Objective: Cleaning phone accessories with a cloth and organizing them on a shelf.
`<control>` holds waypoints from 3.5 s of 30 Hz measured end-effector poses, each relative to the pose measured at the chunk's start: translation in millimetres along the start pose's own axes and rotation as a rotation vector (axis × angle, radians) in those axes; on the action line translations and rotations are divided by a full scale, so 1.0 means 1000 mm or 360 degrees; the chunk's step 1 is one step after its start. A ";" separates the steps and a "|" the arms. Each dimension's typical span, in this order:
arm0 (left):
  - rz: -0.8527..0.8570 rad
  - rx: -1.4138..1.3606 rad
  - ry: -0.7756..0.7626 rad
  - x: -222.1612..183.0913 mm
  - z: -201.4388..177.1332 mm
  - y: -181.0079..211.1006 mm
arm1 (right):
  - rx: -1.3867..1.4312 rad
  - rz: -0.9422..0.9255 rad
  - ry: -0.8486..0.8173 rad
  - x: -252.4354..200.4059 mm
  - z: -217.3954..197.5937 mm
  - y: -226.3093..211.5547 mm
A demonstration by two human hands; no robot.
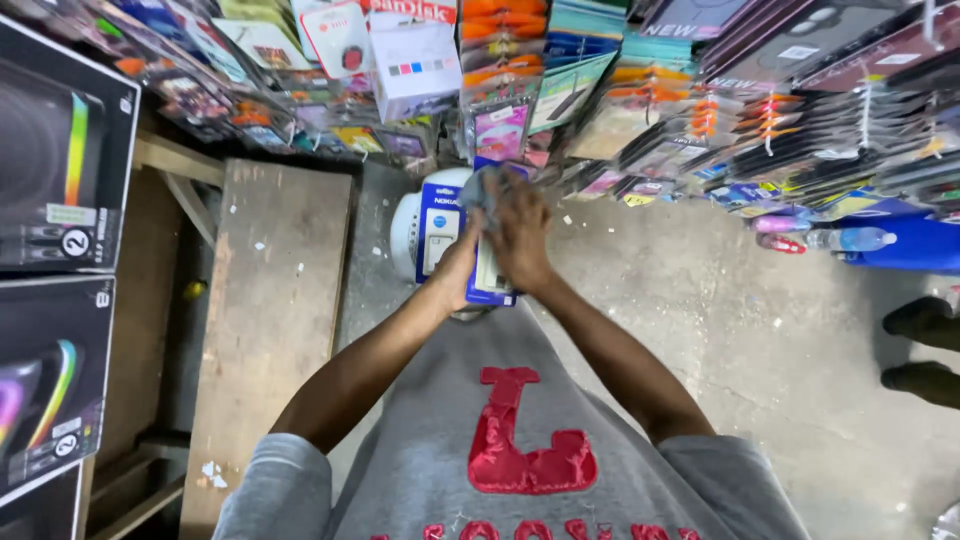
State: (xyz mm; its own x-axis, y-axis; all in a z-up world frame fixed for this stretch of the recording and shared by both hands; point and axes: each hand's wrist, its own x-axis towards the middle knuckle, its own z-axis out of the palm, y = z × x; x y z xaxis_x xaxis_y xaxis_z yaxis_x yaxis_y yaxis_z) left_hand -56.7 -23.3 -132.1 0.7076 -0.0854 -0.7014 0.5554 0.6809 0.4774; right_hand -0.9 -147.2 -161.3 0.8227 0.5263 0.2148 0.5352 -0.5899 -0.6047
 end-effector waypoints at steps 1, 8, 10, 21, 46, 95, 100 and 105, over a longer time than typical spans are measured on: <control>0.0101 0.0001 -0.0045 0.013 -0.011 -0.013 | -0.0047 0.0000 0.0252 0.009 0.001 0.014; 0.0799 0.0321 -0.0039 -0.021 0.007 0.027 | 0.2565 0.1484 0.0927 -0.019 0.024 0.101; 0.0774 0.0490 0.0059 0.022 -0.020 -0.002 | 0.2669 0.1164 0.0587 -0.026 -0.015 0.010; 0.0042 -0.0847 -0.0326 0.017 -0.024 -0.002 | 0.0724 -0.0293 0.0566 0.012 -0.048 -0.084; 0.0064 -0.0160 -0.0072 -0.074 -0.090 0.051 | 0.0374 -0.0083 0.0392 -0.013 0.061 0.084; 0.2359 0.1769 0.0002 0.001 0.139 0.106 | 0.1401 0.0312 0.1010 0.078 -0.185 -0.033; 0.2498 0.1796 -0.0065 0.008 0.164 0.130 | 0.0921 -0.0011 0.1207 0.109 -0.194 -0.027; 0.2525 0.1808 0.0049 0.035 0.185 0.147 | 0.0442 -0.0123 0.1365 0.135 -0.210 -0.031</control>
State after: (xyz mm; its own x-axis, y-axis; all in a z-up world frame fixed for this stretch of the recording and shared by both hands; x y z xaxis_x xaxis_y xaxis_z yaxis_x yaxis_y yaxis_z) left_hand 130.9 -60.7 11.5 0.7694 0.0530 0.6366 -0.4875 -0.5953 0.6388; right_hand 133.3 -186.2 47.5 0.7062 -0.1443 0.6932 0.6210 -0.3441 -0.7043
